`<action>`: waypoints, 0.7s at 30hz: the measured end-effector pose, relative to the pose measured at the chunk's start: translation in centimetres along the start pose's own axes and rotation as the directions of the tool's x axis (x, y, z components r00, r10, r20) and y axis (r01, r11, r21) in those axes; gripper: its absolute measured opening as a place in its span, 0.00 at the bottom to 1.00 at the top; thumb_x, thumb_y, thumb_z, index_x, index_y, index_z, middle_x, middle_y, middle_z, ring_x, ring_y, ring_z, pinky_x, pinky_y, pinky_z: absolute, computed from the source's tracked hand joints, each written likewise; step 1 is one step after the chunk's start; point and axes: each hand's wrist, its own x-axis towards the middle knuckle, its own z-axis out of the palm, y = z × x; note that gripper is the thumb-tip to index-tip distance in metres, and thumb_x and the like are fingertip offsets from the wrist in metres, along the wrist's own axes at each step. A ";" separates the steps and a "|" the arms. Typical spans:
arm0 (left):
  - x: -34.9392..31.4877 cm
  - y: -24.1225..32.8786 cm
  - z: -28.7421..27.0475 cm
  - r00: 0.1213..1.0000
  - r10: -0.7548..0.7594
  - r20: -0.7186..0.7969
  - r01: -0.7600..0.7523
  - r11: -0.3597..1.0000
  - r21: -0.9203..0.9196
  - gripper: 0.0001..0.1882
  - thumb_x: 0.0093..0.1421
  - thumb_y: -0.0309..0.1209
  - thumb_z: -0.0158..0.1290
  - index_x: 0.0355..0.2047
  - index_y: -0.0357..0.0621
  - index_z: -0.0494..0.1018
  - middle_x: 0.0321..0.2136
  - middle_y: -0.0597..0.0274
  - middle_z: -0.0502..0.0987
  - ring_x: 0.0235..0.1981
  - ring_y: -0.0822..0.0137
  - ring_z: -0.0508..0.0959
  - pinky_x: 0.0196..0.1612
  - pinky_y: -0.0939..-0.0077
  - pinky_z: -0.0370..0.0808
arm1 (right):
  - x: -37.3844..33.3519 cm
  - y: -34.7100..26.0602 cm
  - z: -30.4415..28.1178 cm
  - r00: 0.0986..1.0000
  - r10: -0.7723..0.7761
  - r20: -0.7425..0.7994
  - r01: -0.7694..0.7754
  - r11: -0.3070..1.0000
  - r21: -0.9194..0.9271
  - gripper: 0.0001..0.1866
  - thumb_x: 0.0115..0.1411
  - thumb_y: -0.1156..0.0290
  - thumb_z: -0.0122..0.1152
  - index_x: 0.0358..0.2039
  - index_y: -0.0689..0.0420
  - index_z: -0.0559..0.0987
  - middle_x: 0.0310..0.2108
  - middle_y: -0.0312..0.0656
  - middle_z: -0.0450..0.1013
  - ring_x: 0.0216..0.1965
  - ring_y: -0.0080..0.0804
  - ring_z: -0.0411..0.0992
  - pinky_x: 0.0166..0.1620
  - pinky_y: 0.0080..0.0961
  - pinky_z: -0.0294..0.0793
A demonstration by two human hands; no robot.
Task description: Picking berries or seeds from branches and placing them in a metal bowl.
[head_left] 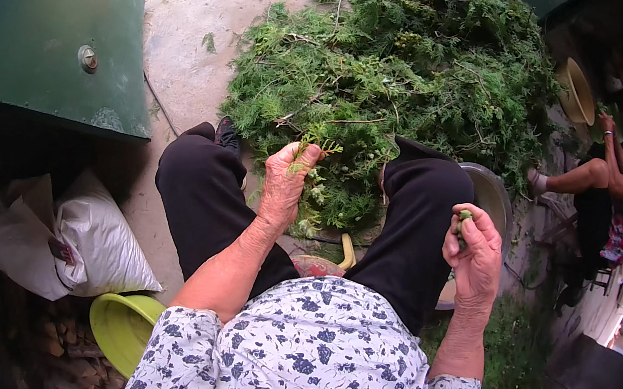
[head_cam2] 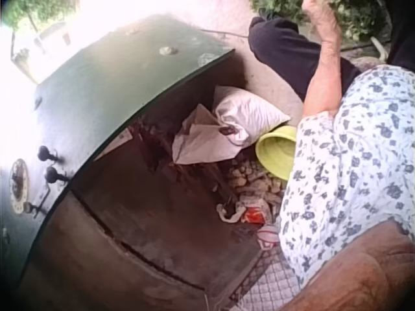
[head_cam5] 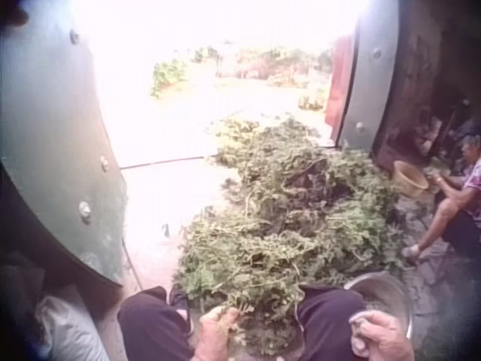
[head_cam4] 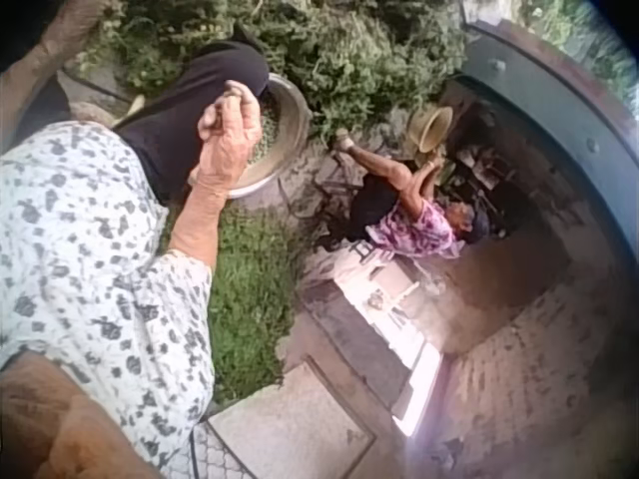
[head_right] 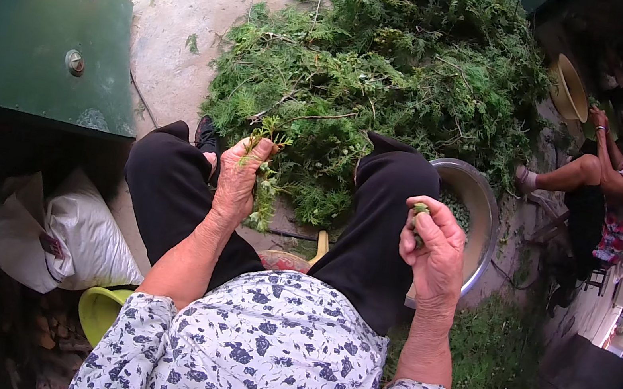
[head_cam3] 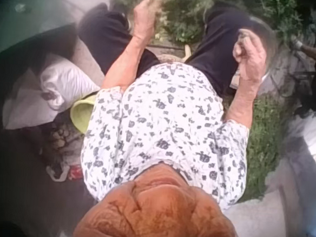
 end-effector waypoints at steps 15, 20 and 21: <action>0.3 0.3 -0.6 0.987 -0.072 -0.144 0.056 0.992 -0.111 0.13 0.55 0.36 0.57 0.34 0.39 0.73 0.26 0.72 0.73 0.27 0.79 0.67 0.34 0.81 0.66 | 2.3 7.5 -29.2 0.719 -0.451 -0.529 -0.446 0.284 -0.849 0.20 0.54 0.75 0.49 0.50 0.60 0.70 0.48 0.53 0.67 0.47 0.43 0.67 0.49 0.32 0.66; 0.3 0.0 -0.6 0.991 -0.060 -0.118 0.051 0.996 -0.074 0.13 0.55 0.36 0.57 0.34 0.39 0.73 0.26 0.72 0.73 0.27 0.79 0.66 0.34 0.81 0.65 | 3.4 2.4 -15.3 0.657 -0.715 -0.238 -0.049 0.275 -0.960 0.15 0.57 0.73 0.52 0.45 0.60 0.73 0.40 0.44 0.71 0.40 0.35 0.70 0.45 0.27 0.67; 0.2 0.2 -0.4 0.992 -0.058 -0.116 0.050 0.996 -0.071 0.13 0.55 0.36 0.57 0.34 0.39 0.73 0.26 0.72 0.73 0.27 0.79 0.66 0.34 0.81 0.65 | 3.6 1.3 -9.6 0.662 -0.712 -0.237 0.145 0.431 -0.891 0.13 0.56 0.73 0.54 0.43 0.60 0.74 0.37 0.42 0.71 0.38 0.32 0.70 0.44 0.25 0.68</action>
